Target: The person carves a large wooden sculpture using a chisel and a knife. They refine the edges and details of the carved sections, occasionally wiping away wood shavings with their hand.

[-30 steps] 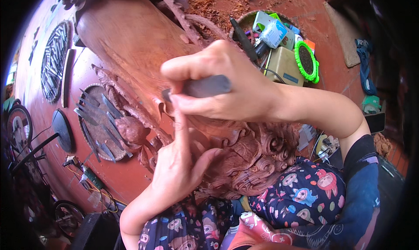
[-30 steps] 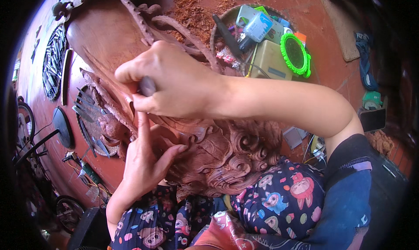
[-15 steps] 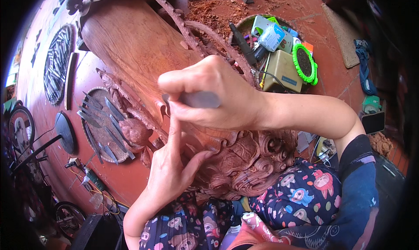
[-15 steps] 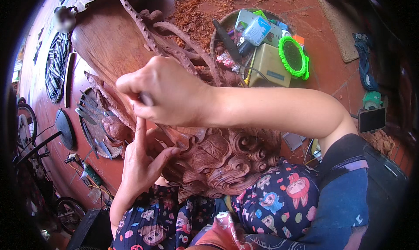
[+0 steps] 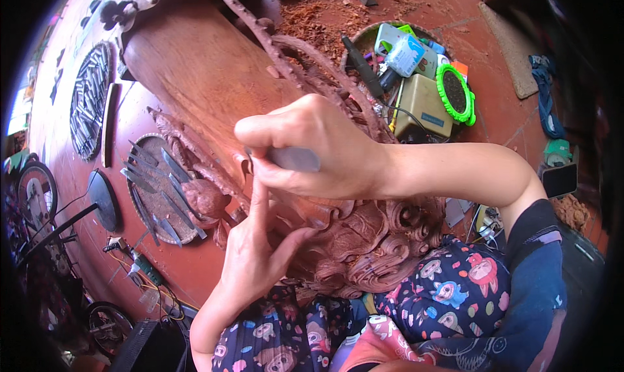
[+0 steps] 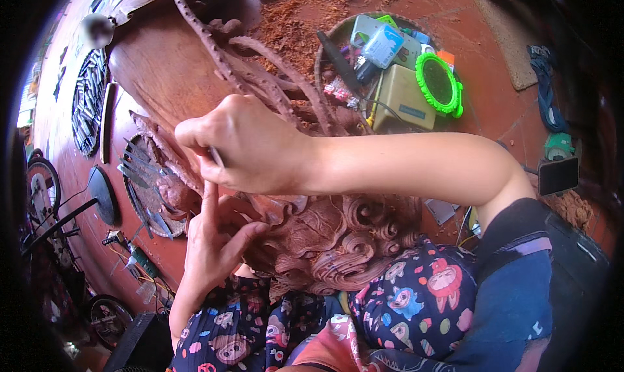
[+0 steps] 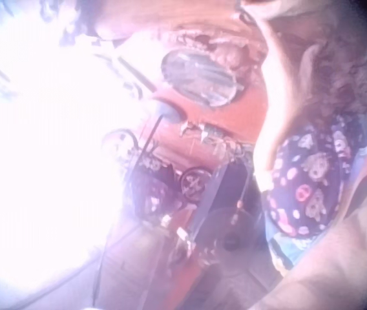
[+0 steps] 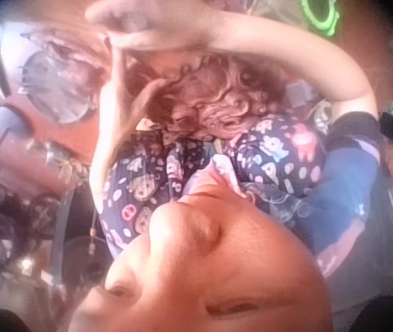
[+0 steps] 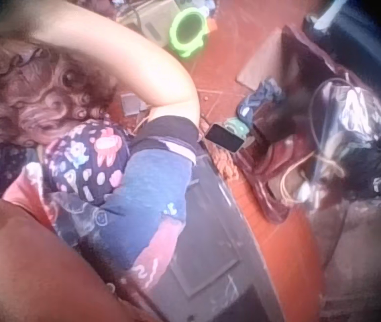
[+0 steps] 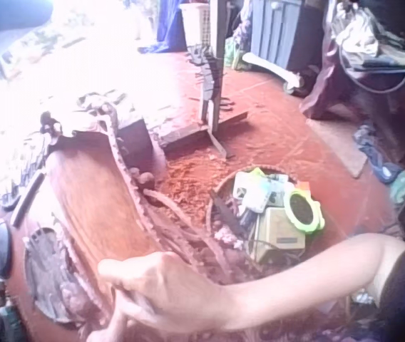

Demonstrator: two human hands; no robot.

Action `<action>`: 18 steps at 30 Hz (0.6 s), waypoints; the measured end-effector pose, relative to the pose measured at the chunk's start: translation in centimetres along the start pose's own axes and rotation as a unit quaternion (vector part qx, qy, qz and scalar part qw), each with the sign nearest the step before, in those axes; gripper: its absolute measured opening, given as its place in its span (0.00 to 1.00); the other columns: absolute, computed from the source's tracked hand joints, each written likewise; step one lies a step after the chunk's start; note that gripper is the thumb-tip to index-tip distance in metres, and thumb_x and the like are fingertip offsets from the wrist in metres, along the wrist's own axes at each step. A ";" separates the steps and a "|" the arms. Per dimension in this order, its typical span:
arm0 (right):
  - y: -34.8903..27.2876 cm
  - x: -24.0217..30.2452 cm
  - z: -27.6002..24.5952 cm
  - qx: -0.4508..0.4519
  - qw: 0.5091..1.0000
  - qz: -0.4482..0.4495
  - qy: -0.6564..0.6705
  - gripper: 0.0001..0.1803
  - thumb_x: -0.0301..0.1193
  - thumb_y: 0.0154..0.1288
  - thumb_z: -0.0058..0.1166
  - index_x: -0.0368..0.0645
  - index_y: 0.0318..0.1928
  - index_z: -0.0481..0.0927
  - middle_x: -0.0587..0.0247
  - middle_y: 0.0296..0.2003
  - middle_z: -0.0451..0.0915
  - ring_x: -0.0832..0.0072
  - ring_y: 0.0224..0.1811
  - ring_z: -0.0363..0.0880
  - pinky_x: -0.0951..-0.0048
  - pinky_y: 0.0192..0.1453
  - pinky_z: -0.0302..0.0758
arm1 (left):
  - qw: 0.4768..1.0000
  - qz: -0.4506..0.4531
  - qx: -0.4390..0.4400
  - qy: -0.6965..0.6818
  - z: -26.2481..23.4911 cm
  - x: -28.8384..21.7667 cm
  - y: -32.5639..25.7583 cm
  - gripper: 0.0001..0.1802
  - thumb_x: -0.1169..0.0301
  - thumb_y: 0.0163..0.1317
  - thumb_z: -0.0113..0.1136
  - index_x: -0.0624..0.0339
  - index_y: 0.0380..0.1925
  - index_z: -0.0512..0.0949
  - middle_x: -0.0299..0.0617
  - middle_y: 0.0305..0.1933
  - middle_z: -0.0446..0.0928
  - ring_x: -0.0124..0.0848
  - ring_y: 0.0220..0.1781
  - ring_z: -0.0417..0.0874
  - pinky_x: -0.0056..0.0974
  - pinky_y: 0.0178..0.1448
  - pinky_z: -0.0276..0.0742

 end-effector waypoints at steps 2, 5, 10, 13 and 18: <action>0.0 -0.3 -0.2 0.016 1.000 0.022 0.007 0.05 0.23 0.53 0.57 0.38 0.25 0.73 0.49 0.21 0.78 0.53 0.26 0.82 0.58 0.31 0.75 | 1.000 -0.012 0.007 0.010 0.1 -0.1 0.3 0.54 0.76 0.60 0.68 0.71 0.76 0.40 0.45 0.36 0.84 0.36 0.31 0.88 0.37 0.36 0.83; -0.1 0.2 -1.0 0.026 0.999 0.028 -0.001 0.05 0.22 0.52 0.56 0.37 0.25 0.73 0.48 0.21 0.78 0.51 0.26 0.81 0.56 0.32 0.75 | 0.999 -0.009 0.027 0.034 0.3 -0.9 0.7 0.54 0.76 0.60 0.68 0.72 0.76 0.40 0.44 0.37 0.84 0.35 0.32 0.89 0.37 0.37 0.83; -1.0 0.8 -2.2 -0.011 0.998 0.044 0.038 0.06 0.22 0.50 0.57 0.36 0.25 0.73 0.45 0.21 0.77 0.47 0.27 0.80 0.54 0.32 0.74 | 0.998 0.023 0.016 0.058 0.8 -0.4 0.1 0.57 0.73 0.59 0.70 0.74 0.75 0.36 0.44 0.35 0.84 0.36 0.31 0.88 0.38 0.35 0.83; -1.6 0.5 -2.9 -0.027 0.998 0.032 0.036 0.06 0.23 0.48 0.57 0.34 0.25 0.73 0.44 0.21 0.76 0.45 0.28 0.79 0.53 0.33 0.73 | 0.991 0.017 0.039 0.123 0.8 -0.6 -0.1 0.59 0.72 0.59 0.71 0.75 0.75 0.34 0.44 0.33 0.84 0.37 0.30 0.88 0.38 0.34 0.83; -2.0 -0.7 -2.6 -0.009 0.997 0.034 0.068 0.06 0.21 0.47 0.59 0.33 0.27 0.76 0.43 0.23 0.78 0.46 0.30 0.81 0.55 0.36 0.76 | 0.991 -0.001 0.035 0.127 1.2 0.1 -0.1 0.56 0.73 0.59 0.71 0.77 0.73 0.39 0.46 0.33 0.84 0.38 0.30 0.88 0.38 0.35 0.82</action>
Point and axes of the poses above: each hand's wrist, its own y-axis towards the middle knuckle, its own z-axis out of the palm, x = y × z, the point moved 6 cm from there along y, towards the middle knuckle
